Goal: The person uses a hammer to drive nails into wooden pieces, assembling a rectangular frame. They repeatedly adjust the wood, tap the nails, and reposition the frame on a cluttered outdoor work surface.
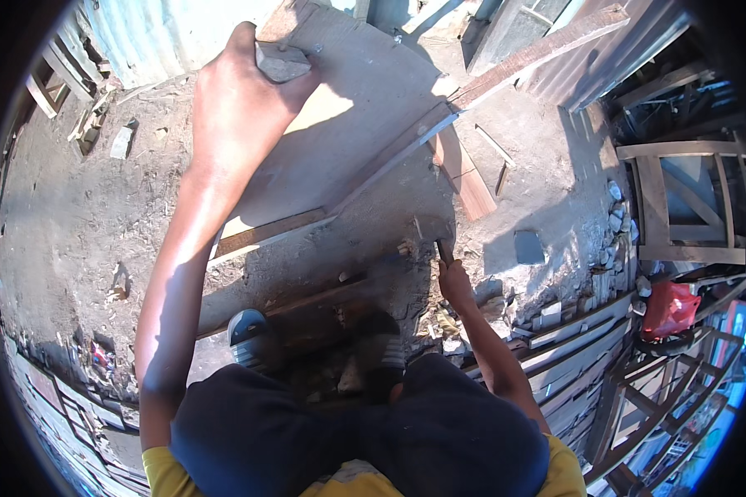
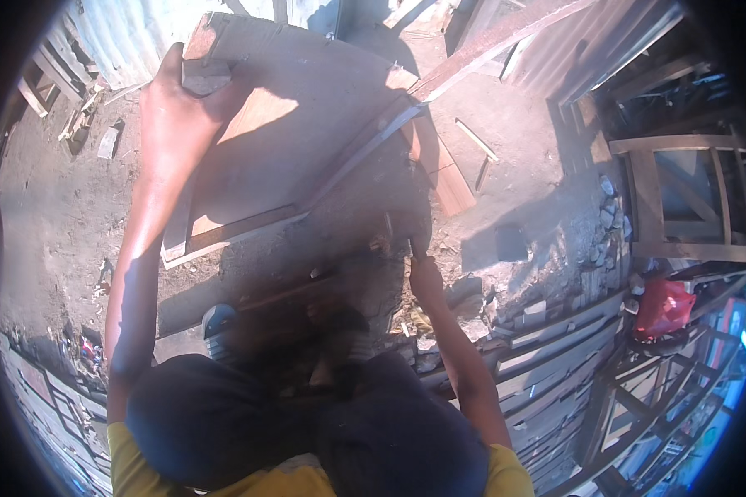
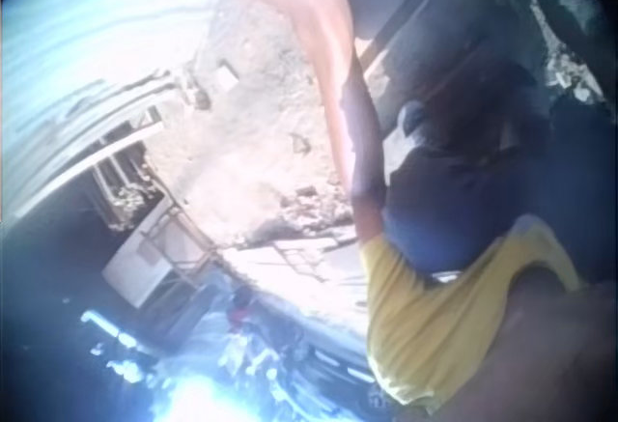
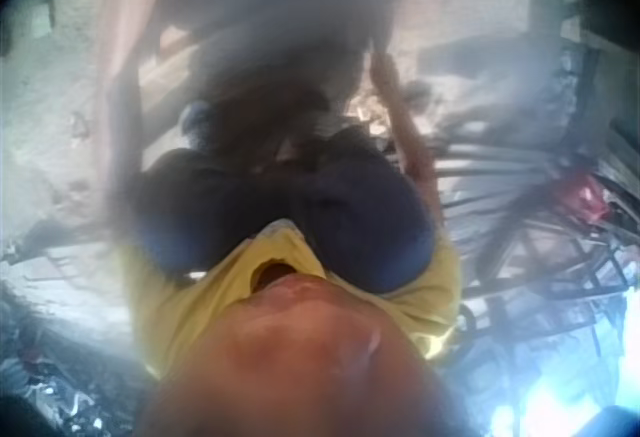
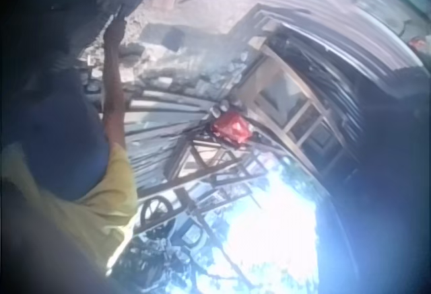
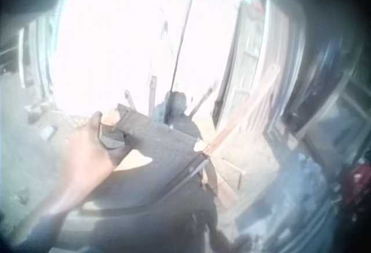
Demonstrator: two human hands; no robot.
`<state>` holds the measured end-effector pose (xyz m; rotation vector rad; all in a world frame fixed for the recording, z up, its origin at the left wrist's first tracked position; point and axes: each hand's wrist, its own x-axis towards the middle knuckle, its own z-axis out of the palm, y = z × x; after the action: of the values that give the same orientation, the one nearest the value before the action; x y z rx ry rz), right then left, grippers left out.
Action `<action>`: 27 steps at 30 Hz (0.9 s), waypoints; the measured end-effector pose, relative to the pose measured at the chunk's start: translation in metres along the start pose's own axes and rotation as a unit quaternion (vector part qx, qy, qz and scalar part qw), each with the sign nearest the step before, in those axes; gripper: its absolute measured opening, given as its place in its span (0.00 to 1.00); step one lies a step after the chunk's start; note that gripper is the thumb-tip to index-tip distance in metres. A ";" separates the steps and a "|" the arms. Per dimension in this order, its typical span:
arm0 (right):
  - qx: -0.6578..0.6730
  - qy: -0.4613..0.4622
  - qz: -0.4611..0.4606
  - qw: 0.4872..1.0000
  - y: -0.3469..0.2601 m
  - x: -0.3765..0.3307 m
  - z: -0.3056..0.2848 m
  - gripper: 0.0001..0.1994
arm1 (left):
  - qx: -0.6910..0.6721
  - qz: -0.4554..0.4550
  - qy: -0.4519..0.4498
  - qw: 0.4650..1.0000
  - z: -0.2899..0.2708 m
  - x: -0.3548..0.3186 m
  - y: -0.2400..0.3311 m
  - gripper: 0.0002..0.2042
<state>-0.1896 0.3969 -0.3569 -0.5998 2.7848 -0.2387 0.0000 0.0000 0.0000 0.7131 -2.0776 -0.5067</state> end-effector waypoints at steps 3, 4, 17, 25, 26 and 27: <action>0.297 -0.204 0.171 0.917 -0.035 -0.006 -0.049 0.21 | 0.009 -0.011 -0.035 0.999 0.000 0.000 -0.005 0.17; 0.334 -0.209 0.161 0.905 -0.054 -0.010 -0.072 0.19 | -0.003 0.026 -0.004 1.000 0.005 0.004 -0.010 0.17; 0.332 0.279 -0.168 0.885 -0.213 -0.061 -0.344 0.11 | 0.008 0.028 -0.013 1.000 0.030 0.017 0.019 0.16; -0.009 0.216 -0.037 0.976 -0.095 0.118 -0.293 0.10 | -0.043 0.032 -0.029 0.998 0.029 0.025 0.010 0.18; 0.203 0.037 0.061 0.977 -0.088 0.124 -0.270 0.10 | 0.026 0.046 -0.002 0.999 0.039 0.020 0.006 0.18; 0.333 -0.035 0.122 0.934 -0.060 0.125 -0.248 0.09 | 0.003 0.030 -0.003 1.000 0.041 0.025 0.004 0.18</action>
<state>-0.3523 0.3147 -0.1386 -0.0872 2.4411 -1.0205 -0.0473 -0.0095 -0.0054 0.6521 -2.0998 -0.4702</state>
